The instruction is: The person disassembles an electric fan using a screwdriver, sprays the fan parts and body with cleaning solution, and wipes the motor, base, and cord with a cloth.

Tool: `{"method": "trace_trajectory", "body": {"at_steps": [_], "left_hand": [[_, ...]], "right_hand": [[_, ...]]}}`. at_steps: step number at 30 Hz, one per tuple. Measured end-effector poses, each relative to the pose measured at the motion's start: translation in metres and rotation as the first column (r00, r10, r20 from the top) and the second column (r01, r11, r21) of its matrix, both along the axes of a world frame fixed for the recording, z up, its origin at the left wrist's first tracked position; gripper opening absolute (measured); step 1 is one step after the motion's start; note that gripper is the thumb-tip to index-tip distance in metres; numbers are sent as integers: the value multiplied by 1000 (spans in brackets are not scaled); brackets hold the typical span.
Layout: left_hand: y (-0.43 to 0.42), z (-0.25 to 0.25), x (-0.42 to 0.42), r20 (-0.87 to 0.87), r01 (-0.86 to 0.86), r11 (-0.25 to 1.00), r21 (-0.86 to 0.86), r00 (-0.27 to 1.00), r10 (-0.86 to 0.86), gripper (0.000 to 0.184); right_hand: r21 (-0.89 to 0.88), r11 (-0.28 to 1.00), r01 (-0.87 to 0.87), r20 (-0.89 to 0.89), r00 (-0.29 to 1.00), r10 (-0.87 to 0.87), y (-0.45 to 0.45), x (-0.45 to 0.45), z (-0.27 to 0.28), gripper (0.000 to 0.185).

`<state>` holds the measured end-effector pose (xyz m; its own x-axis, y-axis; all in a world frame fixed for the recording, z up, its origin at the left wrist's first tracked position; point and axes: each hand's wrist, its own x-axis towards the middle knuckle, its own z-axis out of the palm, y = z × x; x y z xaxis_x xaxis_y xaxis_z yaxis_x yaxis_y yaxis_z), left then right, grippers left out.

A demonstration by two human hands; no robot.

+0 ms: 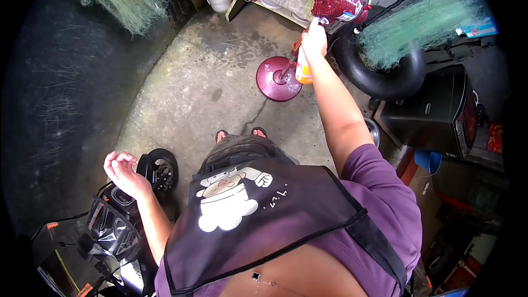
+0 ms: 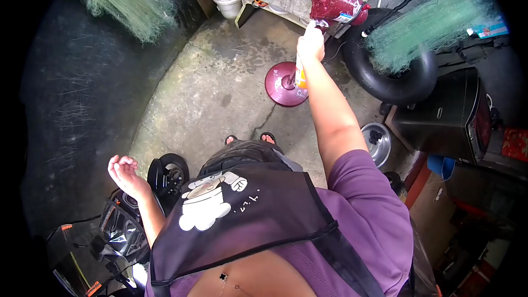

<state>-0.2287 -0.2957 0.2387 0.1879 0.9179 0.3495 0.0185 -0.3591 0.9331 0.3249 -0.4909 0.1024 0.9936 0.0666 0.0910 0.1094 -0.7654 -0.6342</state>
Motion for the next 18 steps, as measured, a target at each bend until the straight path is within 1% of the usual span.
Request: {"method": "trace_trajectory", "body": {"at_steps": [1, 2, 3, 5, 6, 7, 9, 10, 12, 13, 15, 16, 18], "left_hand": [[0, 1, 3, 1, 1, 1000, -5, 1000, -1, 26], [0, 1, 4, 2, 2, 1000, -9, 1000, -2, 26], [0, 1, 5, 3, 2, 1000, -9, 1000, -2, 26], [2, 1, 5, -1, 21, 1000, -1, 1000, -21, 26], [3, 1, 5, -1, 21, 1000, -2, 1000, -21, 26], [3, 2, 7, 2, 7, 1000, 1, 1000, -7, 26], [1, 2, 11, 12, -12, 1000, 4, 1000, 12, 26], [0, 4, 15, 20, -24, 1000, 1, 1000, 24, 26], [0, 3, 21, 31, -37, 999, -3, 999, 37, 25], [1, 0, 24, 31, -34, 999, -2, 999, 34, 25], [3, -8, 30, 30, -29, 1000, -4, 999, 29, 25], [4, -12, 35, 31, -14, 1000, -22, 999, 15, 25], [6, -16, 49, 23, -7, 999, -54, 1000, 8, 24]], "right_hand": [[13, 999, 39, 37, 999, -40, 6, -3, -1, 35], [2, 1000, 6, -7, 1000, -6, 8, -1, -1, 38], [2, 1000, 6, -6, 1000, -6, 9, -1, -1, 38], [-44, 998, -35, -108, 994, 30, 10, -3, 1, 39], [-84, 993, -82, -123, 990, 72, 10, -2, -2, 41], [-198, 967, -158, 3, 987, 162, 11, -15, 6, 39], [-59, 998, -1, -85, 996, -4, 16, -16, 2, 37], [-59, 998, -3, -80, 997, -2, 18, -18, -2, 37], [-72, 993, 93, 58, 994, -89, 21, -25, -13, 39], [-49, 993, 111, 71, 992, -107, 24, -31, -16, 35], [-66, 989, 133, -69, 988, -138, 26, -36, -23, 34], [-138, 989, 53, -65, 996, -62, 25, -49, -14, 34], [-141, 990, 25, -82, 996, -36, 24, -60, -27, 34]]}}
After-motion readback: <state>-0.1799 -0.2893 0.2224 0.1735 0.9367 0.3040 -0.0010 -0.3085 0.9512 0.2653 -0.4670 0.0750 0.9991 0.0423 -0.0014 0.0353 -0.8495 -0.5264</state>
